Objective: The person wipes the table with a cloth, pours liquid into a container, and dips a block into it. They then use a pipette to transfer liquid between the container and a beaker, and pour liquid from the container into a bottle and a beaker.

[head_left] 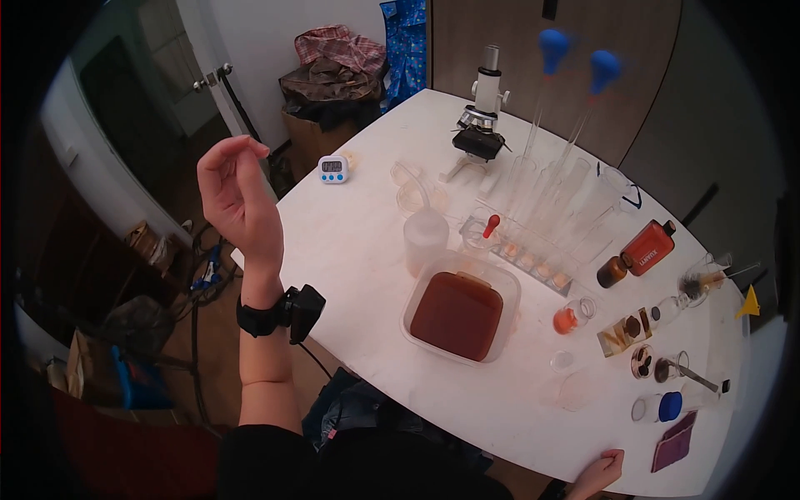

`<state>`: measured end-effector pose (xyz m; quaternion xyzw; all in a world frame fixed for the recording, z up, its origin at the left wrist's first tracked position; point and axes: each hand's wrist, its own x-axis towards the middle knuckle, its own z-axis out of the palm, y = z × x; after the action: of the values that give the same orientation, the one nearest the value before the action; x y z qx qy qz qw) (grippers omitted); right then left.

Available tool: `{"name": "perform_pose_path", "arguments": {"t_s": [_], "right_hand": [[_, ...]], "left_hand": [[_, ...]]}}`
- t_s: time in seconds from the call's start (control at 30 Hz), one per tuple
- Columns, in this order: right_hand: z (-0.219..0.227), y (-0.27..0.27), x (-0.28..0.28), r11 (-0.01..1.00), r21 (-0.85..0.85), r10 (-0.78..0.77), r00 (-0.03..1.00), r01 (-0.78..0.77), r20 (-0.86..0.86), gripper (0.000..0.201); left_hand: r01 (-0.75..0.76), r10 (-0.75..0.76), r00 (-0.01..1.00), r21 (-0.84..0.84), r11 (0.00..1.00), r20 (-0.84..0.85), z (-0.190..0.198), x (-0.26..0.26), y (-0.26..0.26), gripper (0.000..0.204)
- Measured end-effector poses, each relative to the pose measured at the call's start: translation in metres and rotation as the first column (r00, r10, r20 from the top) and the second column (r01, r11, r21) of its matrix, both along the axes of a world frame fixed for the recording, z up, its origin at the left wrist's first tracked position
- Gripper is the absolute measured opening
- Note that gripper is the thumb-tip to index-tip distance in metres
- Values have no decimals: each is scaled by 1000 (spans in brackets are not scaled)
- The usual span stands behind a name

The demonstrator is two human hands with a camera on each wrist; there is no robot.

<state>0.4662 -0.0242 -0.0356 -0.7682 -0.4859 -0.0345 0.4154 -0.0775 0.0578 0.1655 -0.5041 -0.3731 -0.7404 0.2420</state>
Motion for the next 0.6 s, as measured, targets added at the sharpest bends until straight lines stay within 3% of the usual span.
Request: {"name": "perform_pose_path", "arguments": {"t_s": [0.13,0.3,0.37,0.6], "right_hand": [[44,-1,-35,988,-152,14,999,-10,30,16],[48,-1,-34,988,-149,30,999,-33,-25,15],[47,1,-33,987,-153,37,999,-42,-34,15],[45,1,-34,989,-148,-21,999,16,-30,16]], "left_hand": [[35,-17,988,-120,992,151,-24,-8,7,9],[126,-54,951,-225,966,304,-59,-35,31,8],[180,-56,892,-239,954,450,-71,-47,42,10],[196,-22,833,-258,946,552,-88,-81,80,13]]}}
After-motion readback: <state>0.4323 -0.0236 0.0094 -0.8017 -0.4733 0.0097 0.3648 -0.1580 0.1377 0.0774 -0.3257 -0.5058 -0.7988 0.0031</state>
